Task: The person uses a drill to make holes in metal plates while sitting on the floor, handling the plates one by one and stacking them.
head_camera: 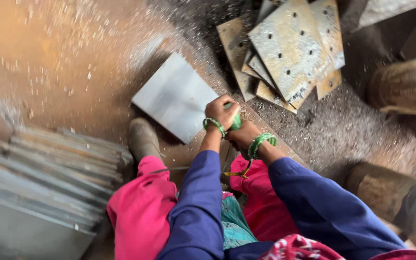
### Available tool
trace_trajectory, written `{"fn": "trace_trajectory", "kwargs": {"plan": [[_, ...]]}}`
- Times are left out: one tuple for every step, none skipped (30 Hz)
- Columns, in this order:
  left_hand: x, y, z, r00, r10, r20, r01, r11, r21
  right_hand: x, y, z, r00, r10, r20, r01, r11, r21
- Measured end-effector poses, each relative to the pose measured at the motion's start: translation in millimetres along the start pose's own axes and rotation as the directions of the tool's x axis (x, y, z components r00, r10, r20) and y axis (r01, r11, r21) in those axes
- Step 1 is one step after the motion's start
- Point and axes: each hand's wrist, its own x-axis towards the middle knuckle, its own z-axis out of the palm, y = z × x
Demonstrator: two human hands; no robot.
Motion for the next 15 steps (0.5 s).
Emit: {"fn": "trace_trajectory", "kwargs": {"plan": [[1.6, -2.3, -2.3, 1.0, -0.011, 0.004, 0.011, 1.0, 0.014, -1.4, -3.3, 2.0, 1.0, 0.0, 0.0, 0.0, 1.0, -0.002], [2.1, -4.2, -4.8, 1.0, -0.023, 0.008, 0.022, 0.999, 0.029, -2.8, -6.0, 3.6, 1.0, 0.001, 0.0, -0.001, 1.0, -0.004], [2.5, -4.9, -5.0, 0.999, -0.034, 0.016, 0.033, 0.999, 0.043, -3.8, -7.1, 3.1, 1.0, 0.005, -0.002, -0.005, 1.0, -0.004], [3.8, -5.3, -5.3, 1.0, -0.021, 0.012, 0.02, 0.999, 0.046, -3.3, -8.4, 2.4, 1.0, 0.004, 0.008, -0.004, 1.0, 0.028], [2.6, -5.7, -4.9, 1.0, -0.011, 0.008, 0.011, 0.999, 0.046, -3.9, -7.9, 1.8, 1.0, 0.005, 0.019, -0.006, 0.998, 0.056], [1.0, -6.2, -4.7, 1.0, -0.002, 0.004, 0.002, 0.999, 0.046, -5.1, -6.7, 1.6, 1.0, 0.005, 0.03, -0.008, 0.996, 0.085], [0.7, -6.5, -5.1, 1.0, 0.008, 0.003, -0.008, 0.999, 0.042, -5.5, -6.9, 0.9, 1.0, -0.006, 0.029, 0.003, 0.994, 0.109], [0.1, -7.3, -5.8, 1.0, 0.017, 0.002, -0.017, 0.999, 0.037, -6.3, -7.1, 0.8, 0.999, -0.018, 0.027, 0.014, 0.991, 0.132], [-1.5, -8.9, -6.3, 1.0, 0.021, -0.007, -0.021, 0.999, 0.033, -7.7, -6.4, 1.5, 0.999, -0.031, 0.031, 0.026, 0.989, 0.148], [-2.0, -10.8, -5.9, 0.999, 0.038, -0.009, -0.038, 0.999, 0.029, -8.3, -5.4, 1.7, 0.999, -0.018, 0.026, 0.014, 0.992, 0.125], [-2.4, -14.2, -8.4, 0.998, 0.053, -0.018, -0.053, 0.998, 0.03, -7.4, -5.4, 3.4, 1.0, -0.009, 0.028, 0.006, 0.995, 0.101], [-3.0, -18.4, -11.5, 0.997, 0.069, -0.027, -0.068, 0.997, 0.031, -6.3, -4.1, 7.0, 1.0, 0.0, 0.029, -0.002, 0.997, 0.076], [-3.2, -23.0, -14.8, 0.997, 0.078, -0.024, -0.078, 0.997, 0.018, -3.8, -1.7, 11.1, 0.999, -0.018, 0.028, 0.017, 0.999, 0.037], [-4.9, -28.7, -19.2, 0.996, 0.087, -0.021, -0.087, 0.996, 0.005, -0.2, 2.0, 16.5, 0.999, -0.036, 0.027, 0.037, 0.999, -0.003], [-9.5, -35.2, -23.1, 0.995, 0.093, -0.02, -0.093, 0.996, -0.006, 3.2, 8.1, 23.6, 0.998, -0.054, 0.03, 0.055, 0.997, -0.044]]}}
